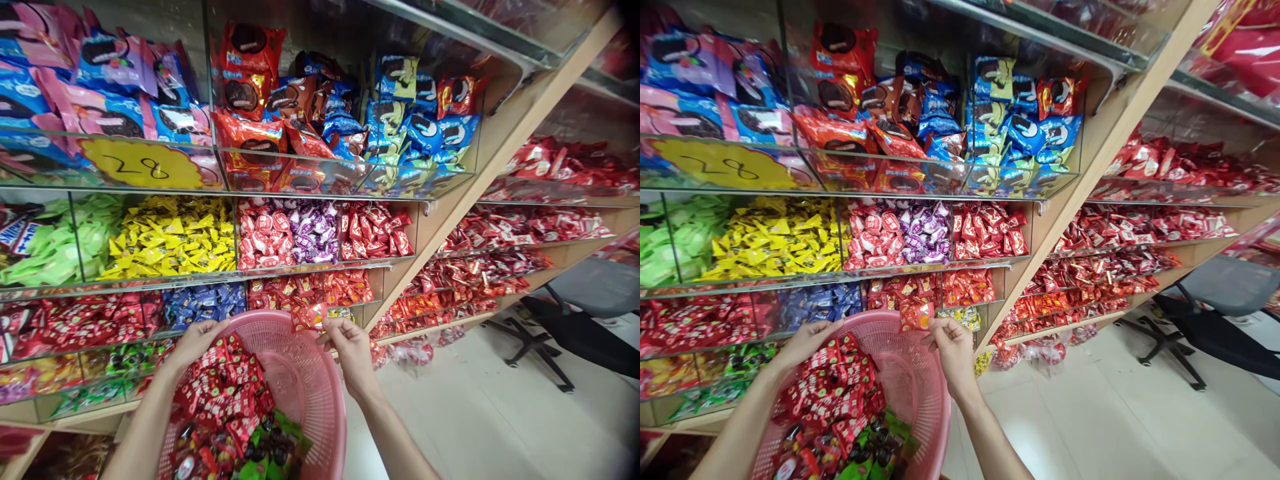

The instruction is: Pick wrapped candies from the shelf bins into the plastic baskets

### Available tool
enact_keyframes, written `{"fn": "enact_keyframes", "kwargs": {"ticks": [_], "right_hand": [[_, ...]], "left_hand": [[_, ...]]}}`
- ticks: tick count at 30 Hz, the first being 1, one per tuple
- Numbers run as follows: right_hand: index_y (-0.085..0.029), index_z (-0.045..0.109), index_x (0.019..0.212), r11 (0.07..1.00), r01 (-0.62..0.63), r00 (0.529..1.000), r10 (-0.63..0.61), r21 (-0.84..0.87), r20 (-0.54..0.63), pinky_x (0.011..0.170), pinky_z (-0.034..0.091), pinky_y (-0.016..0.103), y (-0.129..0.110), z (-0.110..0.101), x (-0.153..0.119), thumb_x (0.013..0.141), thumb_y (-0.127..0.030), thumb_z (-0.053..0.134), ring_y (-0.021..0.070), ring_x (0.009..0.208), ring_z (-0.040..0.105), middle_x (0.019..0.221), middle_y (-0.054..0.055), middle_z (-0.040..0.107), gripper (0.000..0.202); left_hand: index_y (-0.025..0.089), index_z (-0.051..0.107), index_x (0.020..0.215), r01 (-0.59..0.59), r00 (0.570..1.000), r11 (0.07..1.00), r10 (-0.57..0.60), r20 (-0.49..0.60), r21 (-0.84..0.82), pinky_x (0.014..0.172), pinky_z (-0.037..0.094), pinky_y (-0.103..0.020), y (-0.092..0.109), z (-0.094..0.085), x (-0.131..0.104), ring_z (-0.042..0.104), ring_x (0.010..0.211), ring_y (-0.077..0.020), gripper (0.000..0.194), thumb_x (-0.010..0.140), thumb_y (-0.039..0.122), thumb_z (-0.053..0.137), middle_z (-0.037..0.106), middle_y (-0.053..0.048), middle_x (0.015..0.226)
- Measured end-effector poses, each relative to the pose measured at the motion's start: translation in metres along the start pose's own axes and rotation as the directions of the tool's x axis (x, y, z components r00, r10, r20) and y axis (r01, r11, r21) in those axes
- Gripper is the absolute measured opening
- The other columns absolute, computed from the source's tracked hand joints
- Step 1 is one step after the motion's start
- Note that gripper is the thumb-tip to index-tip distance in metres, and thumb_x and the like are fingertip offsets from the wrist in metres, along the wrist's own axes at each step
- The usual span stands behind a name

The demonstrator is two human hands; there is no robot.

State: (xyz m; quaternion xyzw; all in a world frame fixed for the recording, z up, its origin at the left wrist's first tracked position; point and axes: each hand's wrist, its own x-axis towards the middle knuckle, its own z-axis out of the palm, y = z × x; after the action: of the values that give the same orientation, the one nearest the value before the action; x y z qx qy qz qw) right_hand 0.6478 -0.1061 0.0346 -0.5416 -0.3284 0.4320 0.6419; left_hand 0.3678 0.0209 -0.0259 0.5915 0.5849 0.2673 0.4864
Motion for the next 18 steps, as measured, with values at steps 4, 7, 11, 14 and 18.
{"fn": "enact_keyframes", "kwargs": {"ticks": [4, 7, 11, 14, 18], "right_hand": [[-0.018, 0.063, 0.062, 0.999, -0.027, 0.999, 0.026, 0.018, 0.027, 0.051, 0.041, 0.023, 0.0019, 0.0013, -0.0008, 0.068, -0.050, 0.070, 0.0104, 0.046, 0.049, 0.052, 0.000, 0.061, 0.033], [-0.018, 0.064, 0.063, 0.999, -0.038, 0.999, 0.037, 0.027, 0.038, 0.051, 0.040, 0.023, 0.0024, 0.0019, -0.0021, 0.069, -0.051, 0.070, 0.0102, 0.046, 0.049, 0.052, 0.000, 0.061, 0.034], [-0.018, 0.063, 0.062, 0.998, -0.044, 0.998, 0.042, 0.045, 0.051, 0.052, 0.039, 0.024, 0.0015, 0.0021, -0.0041, 0.069, -0.050, 0.069, 0.0108, 0.048, 0.049, 0.053, 0.001, 0.062, 0.033], [-0.018, 0.064, 0.063, 0.994, -0.070, 0.996, 0.065, 0.086, 0.057, 0.052, 0.039, 0.023, 0.0012, 0.0020, -0.0054, 0.069, -0.047, 0.072, 0.0104, 0.047, 0.049, 0.052, 0.000, 0.060, 0.030], [-0.018, 0.063, 0.066, 0.974, -0.138, 0.989, 0.125, 0.181, 0.084, 0.051, 0.038, 0.021, 0.0014, 0.0015, -0.0065, 0.067, -0.044, 0.074, 0.0091, 0.047, 0.049, 0.052, -0.001, 0.060, 0.029]], "left_hand": [[0.017, 0.051, 0.056, -0.031, 0.999, 0.999, 0.031, -0.012, 0.033, 0.050, 0.027, -0.021, -0.0014, -0.0003, 0.0010, 0.039, 0.051, -0.0106, 0.056, 0.059, 0.072, 0.058, 0.044, 0.006, 0.050], [0.017, 0.049, 0.055, -0.047, 0.999, 0.998, 0.047, -0.014, 0.038, 0.050, 0.025, -0.021, -0.0030, -0.0009, 0.0024, 0.036, 0.050, -0.0097, 0.057, 0.059, 0.073, 0.058, 0.041, 0.006, 0.049], [0.017, 0.048, 0.052, -0.060, 0.998, 0.997, 0.061, -0.026, 0.039, 0.050, 0.025, -0.021, -0.0010, -0.0007, 0.0013, 0.034, 0.049, -0.0093, 0.057, 0.059, 0.072, 0.059, 0.040, 0.006, 0.049], [0.017, 0.047, 0.052, -0.056, 0.998, 0.998, 0.056, -0.022, 0.025, 0.049, 0.025, -0.022, 0.0015, 0.0001, -0.0007, 0.033, 0.049, -0.0092, 0.058, 0.057, 0.074, 0.058, 0.038, 0.007, 0.048], [0.018, 0.046, 0.053, -0.045, 0.999, 0.999, 0.045, -0.025, 0.028, 0.049, 0.025, -0.022, 0.0019, 0.0008, -0.0015, 0.032, 0.049, -0.0092, 0.058, 0.057, 0.074, 0.057, 0.037, 0.007, 0.049]]}}
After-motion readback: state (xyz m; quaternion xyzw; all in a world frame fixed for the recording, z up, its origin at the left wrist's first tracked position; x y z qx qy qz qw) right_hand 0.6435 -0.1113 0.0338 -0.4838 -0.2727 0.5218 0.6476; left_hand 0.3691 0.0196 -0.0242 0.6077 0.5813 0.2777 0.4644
